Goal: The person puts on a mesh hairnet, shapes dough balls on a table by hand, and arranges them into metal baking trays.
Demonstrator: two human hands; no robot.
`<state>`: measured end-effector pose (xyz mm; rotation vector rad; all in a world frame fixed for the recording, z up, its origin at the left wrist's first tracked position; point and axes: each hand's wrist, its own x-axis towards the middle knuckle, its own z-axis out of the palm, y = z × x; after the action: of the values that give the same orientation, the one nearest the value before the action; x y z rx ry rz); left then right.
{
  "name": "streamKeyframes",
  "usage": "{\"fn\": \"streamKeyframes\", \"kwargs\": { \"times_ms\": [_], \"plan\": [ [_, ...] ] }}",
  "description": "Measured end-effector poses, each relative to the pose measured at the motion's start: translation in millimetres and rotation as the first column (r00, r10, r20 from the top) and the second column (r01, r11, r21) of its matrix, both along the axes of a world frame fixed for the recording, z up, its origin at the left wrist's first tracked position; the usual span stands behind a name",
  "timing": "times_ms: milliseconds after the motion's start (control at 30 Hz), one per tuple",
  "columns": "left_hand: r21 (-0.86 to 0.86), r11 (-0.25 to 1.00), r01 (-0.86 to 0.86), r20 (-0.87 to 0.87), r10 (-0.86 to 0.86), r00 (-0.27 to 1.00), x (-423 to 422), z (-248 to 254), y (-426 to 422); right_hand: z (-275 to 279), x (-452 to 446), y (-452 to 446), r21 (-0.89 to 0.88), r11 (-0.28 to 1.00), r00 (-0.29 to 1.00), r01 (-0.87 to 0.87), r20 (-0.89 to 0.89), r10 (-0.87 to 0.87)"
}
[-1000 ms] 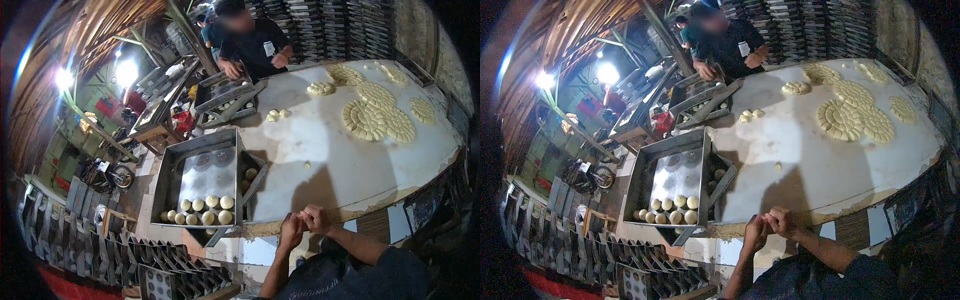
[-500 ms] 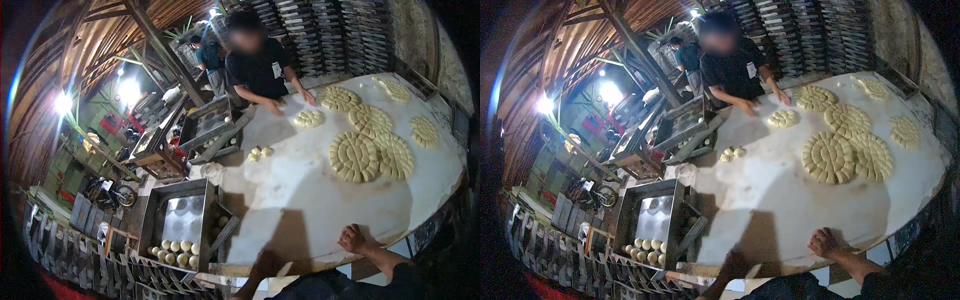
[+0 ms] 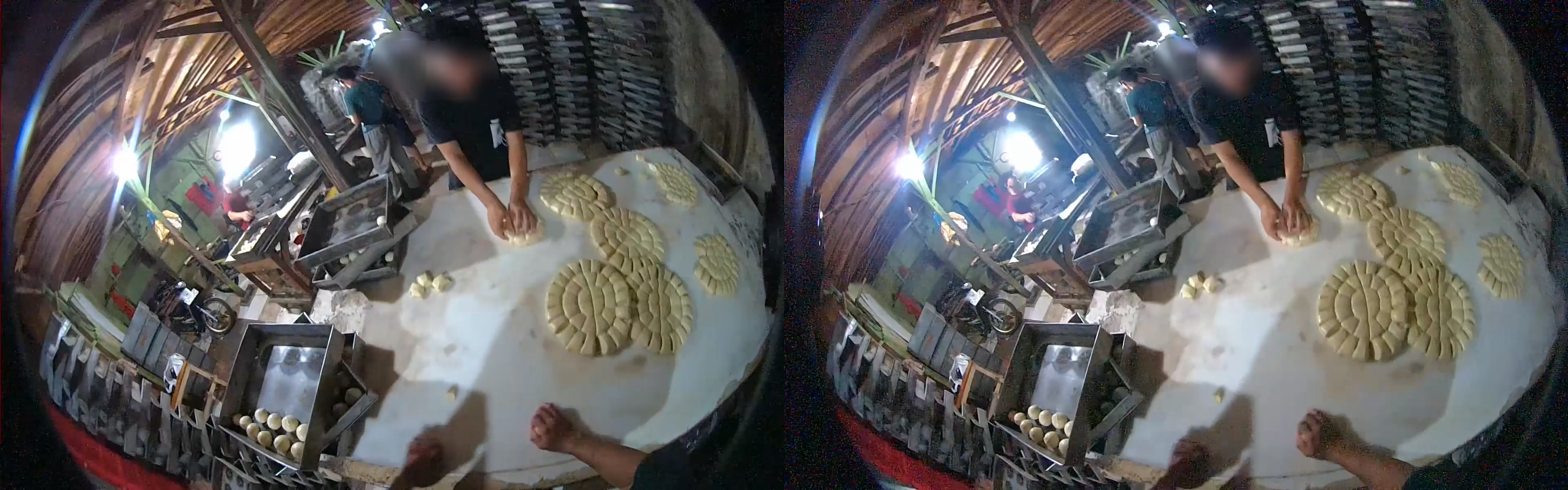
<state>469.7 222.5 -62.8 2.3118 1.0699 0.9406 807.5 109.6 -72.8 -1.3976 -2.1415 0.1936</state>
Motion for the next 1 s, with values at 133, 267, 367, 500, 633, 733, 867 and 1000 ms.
{"fn": "streamKeyframes", "kwargs": {
  "times_ms": [133, 267, 367, 500, 633, 733, 867, 1000],
  "plan": [
    [0.069, 0.977, -0.2, -0.079, 0.205, 0.976, -18, -36, 75, 13, 5, 80, 0.215, 0.95, 0.972, 0.226, 0.021, -0.236],
    [-0.219, 0.88, -0.422, -0.303, 0.349, 0.887, 39, -9, 51, -4, -55, 84, 0.051, 0.955, 0.95, 0.294, -0.124, -0.286],
    [0.174, 0.979, 0.106, -0.311, -0.047, 0.949, -9, -73, 2, -16, -47, 45, 0.023, 0.996, 0.995, 0.088, -0.047, -0.087],
    [0.114, 0.981, -0.154, -0.239, 0.178, 0.955, -43, -31, 25, 16, 7, 36, -0.011, 0.977, 0.975, 0.215, 0.066, -0.213],
    [0.289, 0.945, -0.151, -0.171, 0.206, 0.963, -47, -51, 96, 34, -25, 109, 0.022, 0.856, 0.856, 0.517, 0.013, -0.517],
    [-0.007, 0.937, -0.348, -0.276, 0.332, 0.902, 5, -24, 80, 0, -63, 116, 0.006, 0.786, 0.774, 0.618, -0.177, -0.608],
    [-0.008, 0.995, 0.096, -0.109, -0.096, 0.989, -17, -45, 4, 42, -94, 58, -0.139, 0.923, 0.933, 0.359, 0.029, -0.359],
    [-0.366, 0.917, 0.16, 0.082, -0.139, 0.987, -57, -28, -52, 21, -8, 25, -0.63, 0.636, 0.808, 0.445, -0.024, -0.589]
  ]
}}
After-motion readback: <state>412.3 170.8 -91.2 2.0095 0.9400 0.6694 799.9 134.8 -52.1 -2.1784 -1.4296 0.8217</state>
